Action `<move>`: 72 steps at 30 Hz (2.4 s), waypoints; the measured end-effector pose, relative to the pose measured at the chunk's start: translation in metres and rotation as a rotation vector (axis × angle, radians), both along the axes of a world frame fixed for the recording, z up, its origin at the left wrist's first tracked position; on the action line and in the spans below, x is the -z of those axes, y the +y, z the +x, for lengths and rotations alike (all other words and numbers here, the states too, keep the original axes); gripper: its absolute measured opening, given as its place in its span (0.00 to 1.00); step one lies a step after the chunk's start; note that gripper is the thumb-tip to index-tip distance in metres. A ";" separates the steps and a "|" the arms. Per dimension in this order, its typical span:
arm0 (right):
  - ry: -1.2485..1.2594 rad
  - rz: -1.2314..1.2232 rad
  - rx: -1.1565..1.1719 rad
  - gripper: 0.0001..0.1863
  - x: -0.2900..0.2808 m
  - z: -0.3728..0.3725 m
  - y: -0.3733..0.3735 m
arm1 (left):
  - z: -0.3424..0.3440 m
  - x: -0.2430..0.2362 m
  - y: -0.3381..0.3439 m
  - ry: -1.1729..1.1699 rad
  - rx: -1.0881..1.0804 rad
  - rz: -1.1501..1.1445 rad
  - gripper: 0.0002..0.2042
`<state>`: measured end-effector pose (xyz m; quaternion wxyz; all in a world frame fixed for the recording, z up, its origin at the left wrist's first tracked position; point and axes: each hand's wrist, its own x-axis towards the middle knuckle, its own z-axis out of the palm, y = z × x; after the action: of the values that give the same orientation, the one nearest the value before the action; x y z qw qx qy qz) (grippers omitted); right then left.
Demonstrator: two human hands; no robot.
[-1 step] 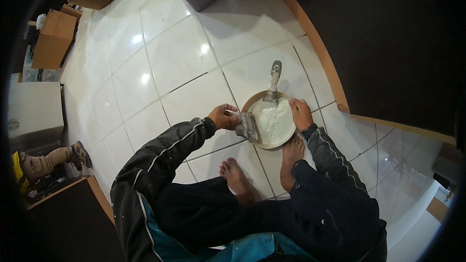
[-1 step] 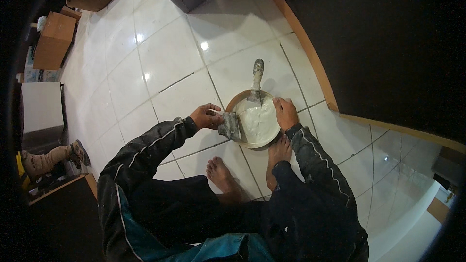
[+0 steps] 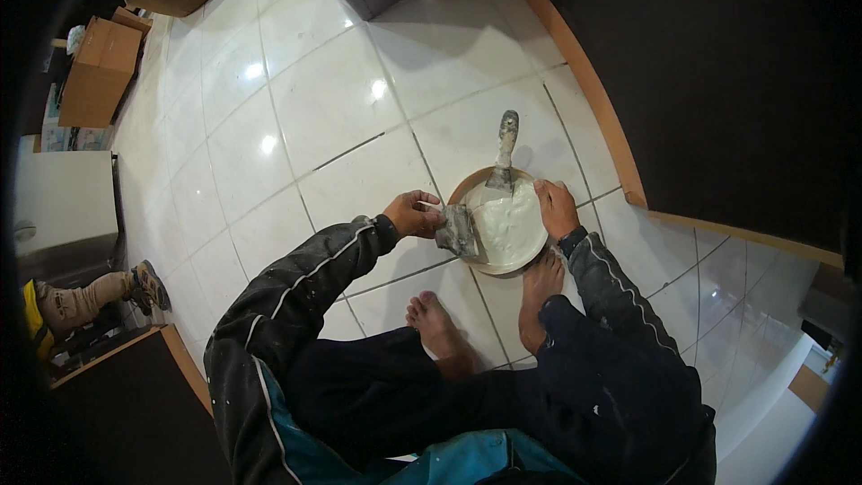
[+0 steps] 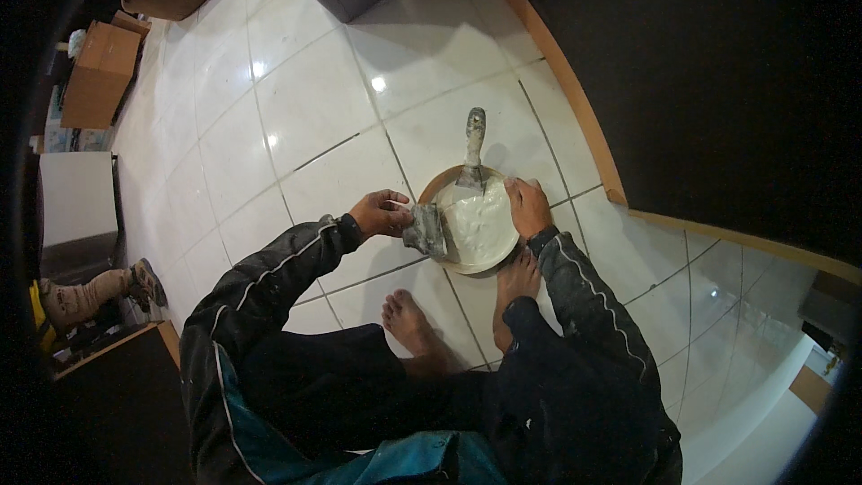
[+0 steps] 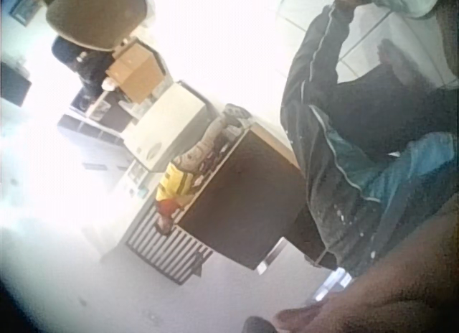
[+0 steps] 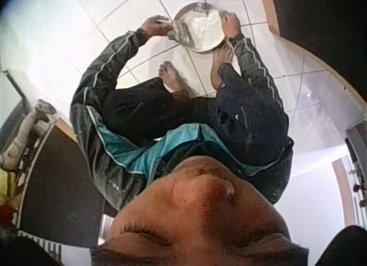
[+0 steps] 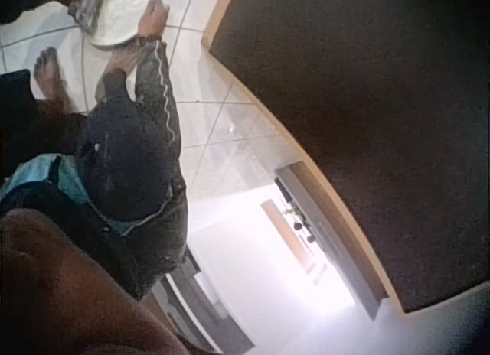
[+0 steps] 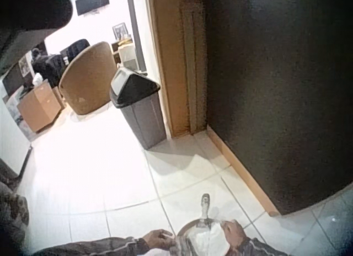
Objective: The person applies grout to the seams between floor tiles using a putty knife. They scoop grout from a bowl and spread it along the joints, smoothing the surface with the blade.
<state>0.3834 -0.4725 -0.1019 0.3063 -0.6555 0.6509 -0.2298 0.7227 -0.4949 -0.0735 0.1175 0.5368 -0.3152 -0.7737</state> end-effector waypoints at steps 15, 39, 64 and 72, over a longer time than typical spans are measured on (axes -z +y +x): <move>0.207 -0.432 -0.275 0.34 -0.100 0.034 -0.057 | 0.004 -0.018 0.015 0.115 -0.209 0.139 0.09; 0.544 0.178 -0.459 0.22 -0.111 -0.016 -0.002 | 0.011 0.001 0.013 0.155 -0.251 0.096 0.05; 0.039 -0.004 -0.753 0.18 -0.163 0.060 -0.087 | -0.001 -0.011 0.018 0.059 0.216 -0.034 0.09; 0.107 0.195 -1.158 0.23 -0.136 0.153 -0.107 | -0.001 -0.011 0.037 0.121 0.231 0.003 0.08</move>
<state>0.5361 -0.5792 0.0340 0.4075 -0.8836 0.2198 0.0694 0.7216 -0.4583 -0.0620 0.0457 0.4495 -0.3660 -0.8136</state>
